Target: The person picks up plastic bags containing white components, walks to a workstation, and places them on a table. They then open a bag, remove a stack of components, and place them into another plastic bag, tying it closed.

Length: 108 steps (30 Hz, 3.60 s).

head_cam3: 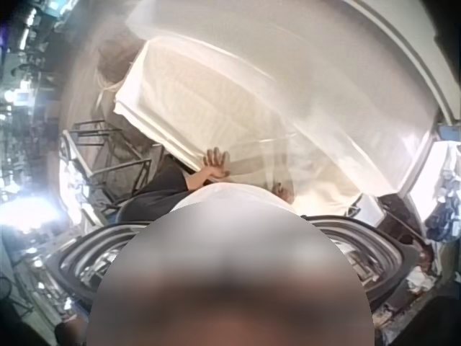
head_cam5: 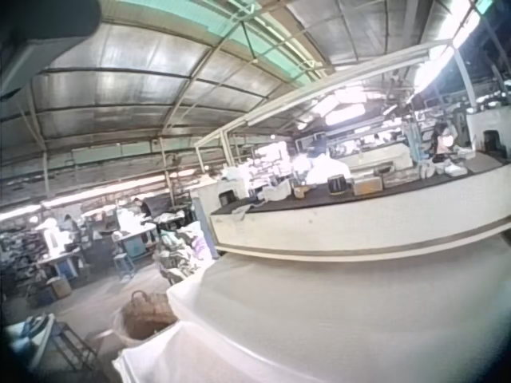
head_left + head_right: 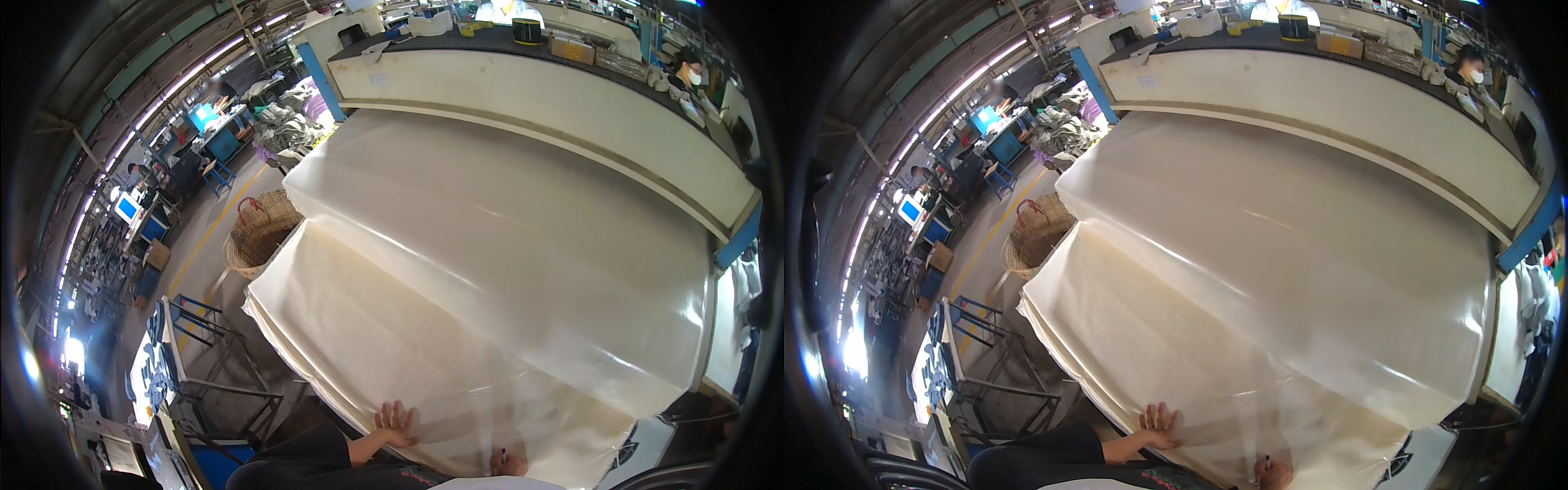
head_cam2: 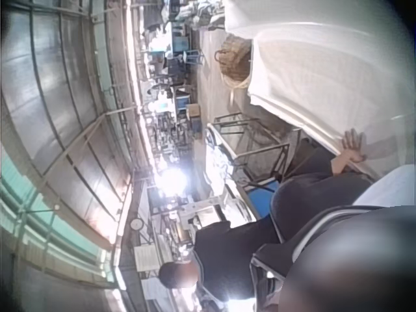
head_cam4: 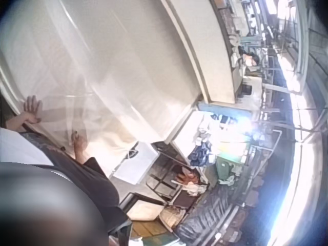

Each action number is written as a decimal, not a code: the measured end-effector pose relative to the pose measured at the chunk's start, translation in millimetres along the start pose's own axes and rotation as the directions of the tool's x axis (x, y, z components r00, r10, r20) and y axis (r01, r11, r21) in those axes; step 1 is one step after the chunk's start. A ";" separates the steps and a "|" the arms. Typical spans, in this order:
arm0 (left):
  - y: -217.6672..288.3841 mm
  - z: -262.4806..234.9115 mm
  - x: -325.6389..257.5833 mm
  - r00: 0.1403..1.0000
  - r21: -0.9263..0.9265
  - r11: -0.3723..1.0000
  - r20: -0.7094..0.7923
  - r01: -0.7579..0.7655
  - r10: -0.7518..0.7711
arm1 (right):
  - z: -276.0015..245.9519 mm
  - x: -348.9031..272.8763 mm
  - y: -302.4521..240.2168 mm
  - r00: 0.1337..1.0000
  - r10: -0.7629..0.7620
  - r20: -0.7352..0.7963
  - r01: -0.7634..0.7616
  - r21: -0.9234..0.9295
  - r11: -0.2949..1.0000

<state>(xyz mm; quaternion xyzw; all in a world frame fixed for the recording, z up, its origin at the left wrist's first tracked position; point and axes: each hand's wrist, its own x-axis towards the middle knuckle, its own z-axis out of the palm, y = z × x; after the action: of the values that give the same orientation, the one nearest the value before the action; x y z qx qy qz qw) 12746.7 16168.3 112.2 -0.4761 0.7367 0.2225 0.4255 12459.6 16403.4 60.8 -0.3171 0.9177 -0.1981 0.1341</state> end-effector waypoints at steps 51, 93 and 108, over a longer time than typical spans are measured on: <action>-10.8 33.4 14.0 0.991 0.103 0.993 -0.113 -0.065 0.077 | 20.7 -27.5 49.4 0.955 -0.169 0.246 0.165 0.035 0.986; -21.0 45.3 23.8 0.850 0.020 0.981 -0.496 -0.192 0.177 | 16.9 -15.1 36.0 0.953 0.132 0.273 -0.114 -0.080 0.990; -19.8 24.2 14.0 0.981 -0.130 0.976 -0.097 -0.177 0.165 | -235.5 330.7 -240.0 0.683 -0.369 -0.630 0.416 -0.080 0.906</action>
<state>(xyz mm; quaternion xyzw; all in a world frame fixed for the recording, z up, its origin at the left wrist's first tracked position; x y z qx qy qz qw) 12771.8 16170.0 89.0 -0.4482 0.7755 0.2880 0.3387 12246.6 16086.1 337.1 -0.4162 0.8115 -0.3485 -0.2161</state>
